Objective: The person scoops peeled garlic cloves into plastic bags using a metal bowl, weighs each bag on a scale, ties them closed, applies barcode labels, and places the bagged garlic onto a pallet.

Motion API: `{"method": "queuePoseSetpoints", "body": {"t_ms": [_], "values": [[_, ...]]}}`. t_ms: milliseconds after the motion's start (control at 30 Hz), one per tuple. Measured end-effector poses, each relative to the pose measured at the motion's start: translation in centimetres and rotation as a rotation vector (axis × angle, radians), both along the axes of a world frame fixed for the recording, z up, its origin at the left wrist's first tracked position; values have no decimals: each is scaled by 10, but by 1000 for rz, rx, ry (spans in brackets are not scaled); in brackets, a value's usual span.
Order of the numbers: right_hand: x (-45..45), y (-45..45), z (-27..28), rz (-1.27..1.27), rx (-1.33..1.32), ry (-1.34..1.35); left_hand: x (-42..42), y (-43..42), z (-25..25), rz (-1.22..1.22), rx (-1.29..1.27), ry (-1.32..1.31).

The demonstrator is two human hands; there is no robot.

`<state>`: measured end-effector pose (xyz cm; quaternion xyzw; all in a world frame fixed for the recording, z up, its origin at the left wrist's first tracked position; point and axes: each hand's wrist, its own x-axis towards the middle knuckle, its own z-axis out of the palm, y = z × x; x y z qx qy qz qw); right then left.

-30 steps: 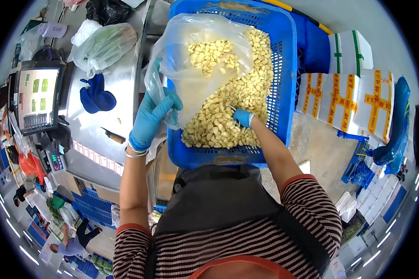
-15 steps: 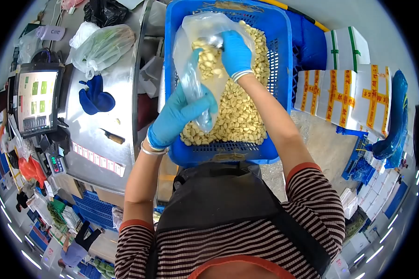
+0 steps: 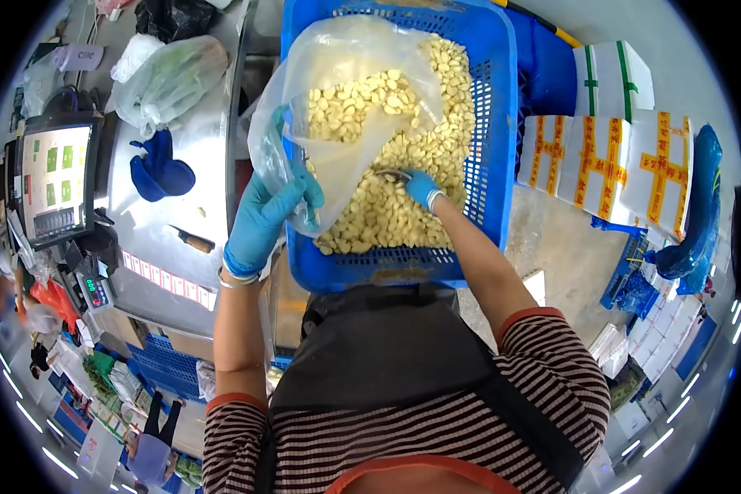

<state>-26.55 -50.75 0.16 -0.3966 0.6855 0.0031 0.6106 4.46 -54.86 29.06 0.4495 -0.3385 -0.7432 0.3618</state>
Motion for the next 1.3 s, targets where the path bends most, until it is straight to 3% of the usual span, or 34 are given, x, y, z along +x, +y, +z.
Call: {"method": "queuePoseSetpoints", "body": {"t_ms": [33, 67, 100, 200, 233, 300, 333, 400, 467, 533, 600, 633, 733, 800, 867, 933, 1000, 1067, 1133, 1200, 1267, 1300], "values": [[-7, 19, -122, 299, 83, 95, 1, 0, 0, 0, -5, -11], [-7, 13, -89, 203, 317, 61, 3, 1, -1, -2, 2, -26], [3, 1, -27, 216, 288, -22, 8, 1, -4, -8, 24, -46], [3, -3, -6, -104, 300, -405, 17, 3, -6, 49, -1, -142], [-1, -27, 46, 59, 356, -463, 20, 2, -7, 45, -7, -143], [-14, -53, 71, -9, 141, -728, 28, 3, -17, 5, 0, -198], [-7, -76, 145, -210, 255, -717, 30, 3, -21, -17, -2, -225], [-14, -104, 161, -267, 22, -696, 22, 6, -18, -41, 38, -191], [-25, -146, 125, 953, -710, 449, -2, 4, 2, -77, 53, -123], [50, -154, 195, -269, -747, 251, -25, -3, 13, -119, -17, -38], [59, -162, 194, 199, -1366, 535, -40, -11, 16, -149, -86, 29], [59, -161, 188, 320, -1385, 493, -43, -15, 18, -127, -108, 43], [45, -114, 214, 120, -1539, 247, -29, -24, 10, -100, -96, 64], [26, -70, 199, -321, -1260, 49, -18, -21, 6, -55, -91, 76], [-10, -29, 131, -407, -1103, 233, -7, -18, -5, -50, -81, 87], [-33, 20, 20, -153, -885, 457, -1, -10, -15, -46, -77, 65], [3, 24, 19, -66, -618, 513, 2, -2, -13, -31, -44, 21], [20, -10, 45, -219, -65, 59, 2, 2, -9, -44, -2, 40], [9, 29, -116, 267, -54, -198, 1, 0, -11, -33, -4, 25], [53, 5, 29, -38, 259, -418, 2, -2, -3, -3, 27, -25], [53, -1, 22, 104, 434, -385, 8, -3, 3, -18, 74, -66], [47, -9, 32, 253, 255, -384, 11, -3, 4, 2, 93, -43]]}}
